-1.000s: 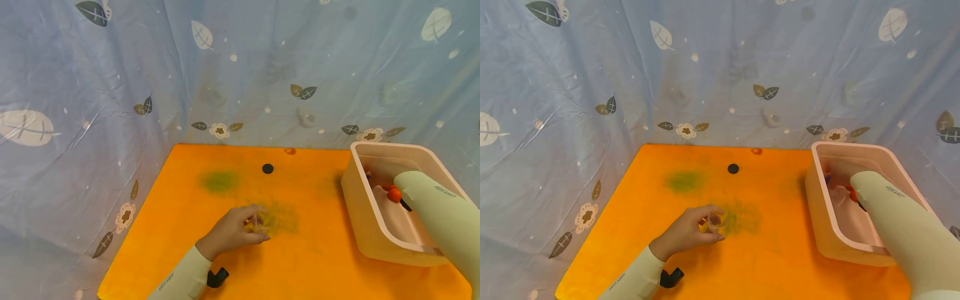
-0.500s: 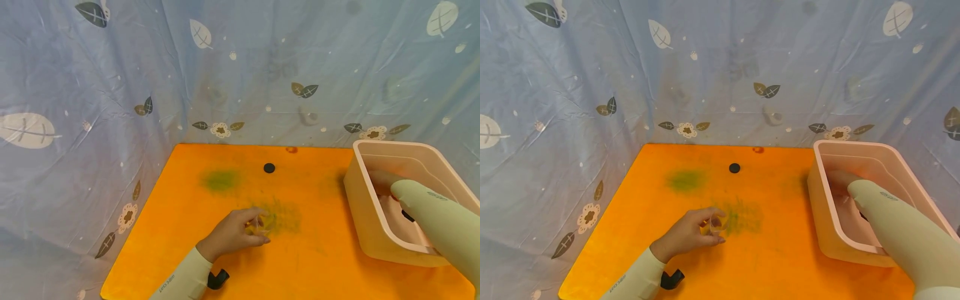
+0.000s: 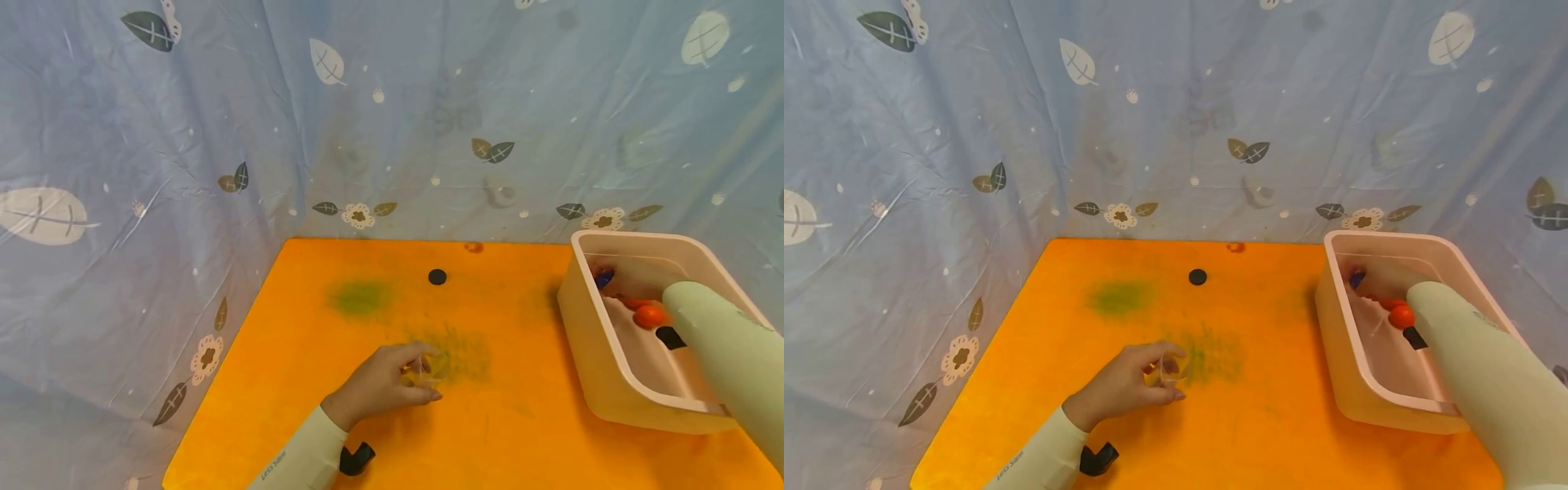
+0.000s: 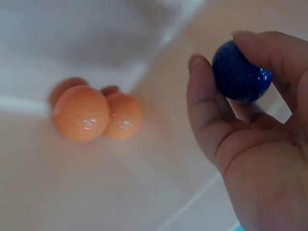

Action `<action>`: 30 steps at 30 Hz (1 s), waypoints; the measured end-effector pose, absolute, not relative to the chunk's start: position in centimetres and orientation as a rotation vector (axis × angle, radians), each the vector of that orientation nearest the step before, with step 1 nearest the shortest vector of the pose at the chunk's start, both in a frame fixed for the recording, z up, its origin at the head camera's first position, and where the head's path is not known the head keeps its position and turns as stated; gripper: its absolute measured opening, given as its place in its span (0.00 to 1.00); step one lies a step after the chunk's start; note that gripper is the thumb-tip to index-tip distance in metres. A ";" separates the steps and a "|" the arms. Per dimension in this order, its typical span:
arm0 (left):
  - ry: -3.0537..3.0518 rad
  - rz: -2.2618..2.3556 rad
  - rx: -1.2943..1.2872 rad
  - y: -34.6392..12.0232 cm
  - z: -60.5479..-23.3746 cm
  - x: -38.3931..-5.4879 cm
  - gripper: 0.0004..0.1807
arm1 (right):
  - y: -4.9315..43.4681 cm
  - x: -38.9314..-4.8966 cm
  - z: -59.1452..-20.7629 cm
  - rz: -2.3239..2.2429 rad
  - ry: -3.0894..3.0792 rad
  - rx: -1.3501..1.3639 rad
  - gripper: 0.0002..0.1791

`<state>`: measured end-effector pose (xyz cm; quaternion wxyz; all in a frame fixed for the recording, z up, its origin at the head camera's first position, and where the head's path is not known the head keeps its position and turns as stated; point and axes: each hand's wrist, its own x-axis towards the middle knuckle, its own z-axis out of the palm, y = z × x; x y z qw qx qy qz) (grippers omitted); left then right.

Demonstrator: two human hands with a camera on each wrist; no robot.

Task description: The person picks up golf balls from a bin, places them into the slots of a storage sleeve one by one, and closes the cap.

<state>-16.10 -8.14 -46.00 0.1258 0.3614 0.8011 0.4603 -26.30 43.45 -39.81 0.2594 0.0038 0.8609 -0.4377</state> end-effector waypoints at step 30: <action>2.369 1.388 1.077 -7.3 -44.1 -18.7 0.24 | 27.6 -17.1 -31.6 -2.150 2.327 -0.472 0.22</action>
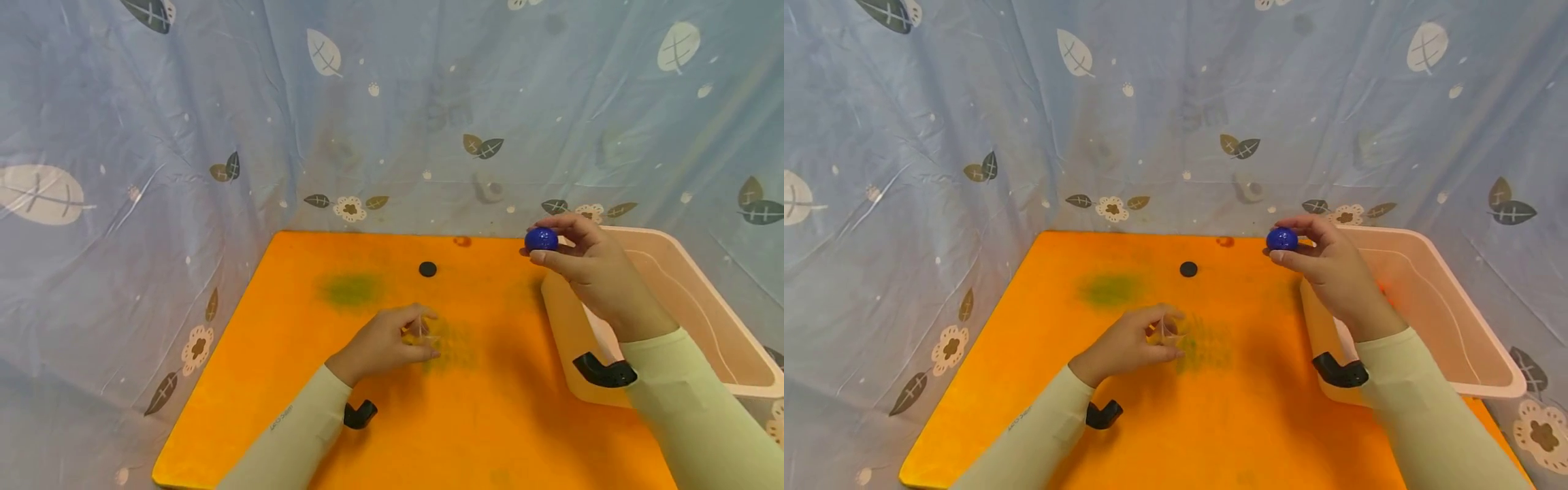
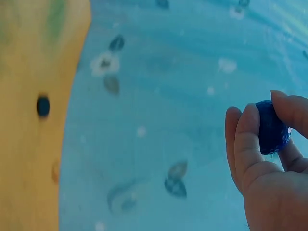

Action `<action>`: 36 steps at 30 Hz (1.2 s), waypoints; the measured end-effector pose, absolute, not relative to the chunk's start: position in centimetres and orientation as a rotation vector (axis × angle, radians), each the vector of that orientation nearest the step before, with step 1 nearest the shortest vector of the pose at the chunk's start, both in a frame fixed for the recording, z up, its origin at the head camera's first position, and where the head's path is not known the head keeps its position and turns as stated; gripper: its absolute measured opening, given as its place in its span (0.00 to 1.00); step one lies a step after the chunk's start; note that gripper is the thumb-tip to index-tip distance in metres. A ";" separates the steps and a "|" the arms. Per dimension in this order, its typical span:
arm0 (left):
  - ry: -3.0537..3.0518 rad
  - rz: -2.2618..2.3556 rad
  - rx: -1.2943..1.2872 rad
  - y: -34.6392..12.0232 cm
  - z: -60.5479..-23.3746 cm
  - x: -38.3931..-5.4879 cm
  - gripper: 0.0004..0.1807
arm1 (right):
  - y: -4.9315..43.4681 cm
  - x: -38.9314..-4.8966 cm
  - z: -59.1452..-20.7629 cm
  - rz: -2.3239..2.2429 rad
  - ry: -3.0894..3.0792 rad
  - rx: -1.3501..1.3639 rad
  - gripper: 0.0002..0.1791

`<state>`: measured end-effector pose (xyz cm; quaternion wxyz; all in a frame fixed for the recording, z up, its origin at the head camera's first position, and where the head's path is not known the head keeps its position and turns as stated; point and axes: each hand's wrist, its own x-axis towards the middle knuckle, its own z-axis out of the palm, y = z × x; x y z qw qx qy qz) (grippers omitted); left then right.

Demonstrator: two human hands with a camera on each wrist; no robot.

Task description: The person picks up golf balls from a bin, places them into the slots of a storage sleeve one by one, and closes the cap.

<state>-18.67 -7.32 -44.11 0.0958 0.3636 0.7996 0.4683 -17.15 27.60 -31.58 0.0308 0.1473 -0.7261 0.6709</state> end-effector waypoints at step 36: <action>2.439 1.342 1.187 -5.4 -44.5 -20.8 0.17 | 18.1 -15.5 -40.3 1.780 -2.501 0.629 0.20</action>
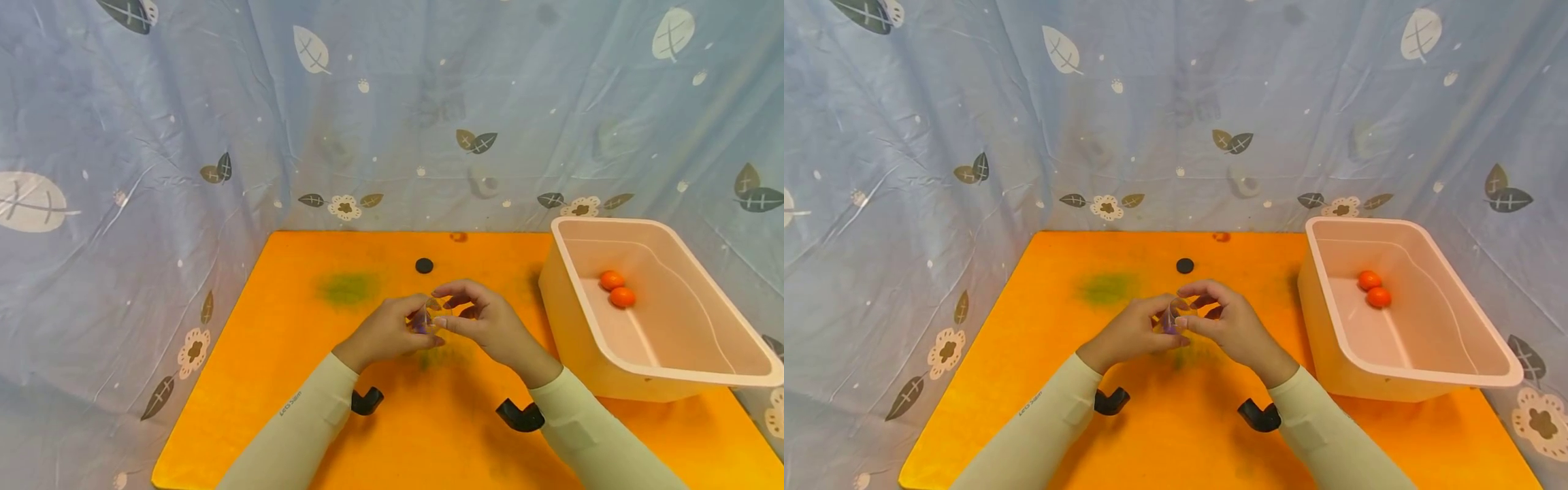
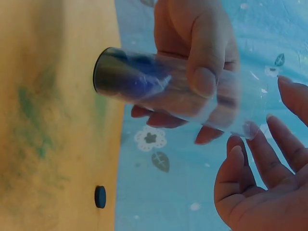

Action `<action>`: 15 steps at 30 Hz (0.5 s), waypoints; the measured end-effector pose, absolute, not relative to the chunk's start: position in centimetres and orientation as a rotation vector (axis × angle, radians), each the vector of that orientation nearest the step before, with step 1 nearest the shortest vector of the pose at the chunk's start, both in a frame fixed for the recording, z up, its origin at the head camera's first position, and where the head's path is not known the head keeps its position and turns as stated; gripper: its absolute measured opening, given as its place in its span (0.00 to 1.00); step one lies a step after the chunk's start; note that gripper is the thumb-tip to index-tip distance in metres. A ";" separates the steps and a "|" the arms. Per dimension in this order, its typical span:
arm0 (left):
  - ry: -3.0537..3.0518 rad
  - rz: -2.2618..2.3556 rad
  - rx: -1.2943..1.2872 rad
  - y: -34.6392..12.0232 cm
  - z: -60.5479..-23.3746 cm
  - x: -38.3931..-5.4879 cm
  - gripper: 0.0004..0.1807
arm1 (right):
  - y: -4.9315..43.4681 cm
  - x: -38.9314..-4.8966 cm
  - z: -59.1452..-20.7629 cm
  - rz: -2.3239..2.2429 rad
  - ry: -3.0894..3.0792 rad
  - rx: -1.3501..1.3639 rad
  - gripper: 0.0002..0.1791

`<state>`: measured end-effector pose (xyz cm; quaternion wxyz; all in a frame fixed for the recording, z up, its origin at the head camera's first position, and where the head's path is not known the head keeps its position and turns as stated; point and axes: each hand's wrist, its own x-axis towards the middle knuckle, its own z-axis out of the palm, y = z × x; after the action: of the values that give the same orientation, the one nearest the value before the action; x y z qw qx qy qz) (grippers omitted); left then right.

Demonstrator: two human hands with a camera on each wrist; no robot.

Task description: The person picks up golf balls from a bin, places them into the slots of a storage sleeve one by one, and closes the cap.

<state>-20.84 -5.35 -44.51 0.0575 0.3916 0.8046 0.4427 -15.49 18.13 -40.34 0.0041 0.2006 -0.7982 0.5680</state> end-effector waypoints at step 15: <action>2.377 1.354 1.144 -5.3 -44.6 -20.8 0.23 | 20.5 -16.4 -38.0 1.648 -2.563 0.718 0.21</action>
<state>-20.78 -5.28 -44.57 0.0882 0.3843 0.7985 0.4549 -16.45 20.46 -37.98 0.0057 0.2293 -0.8187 0.5264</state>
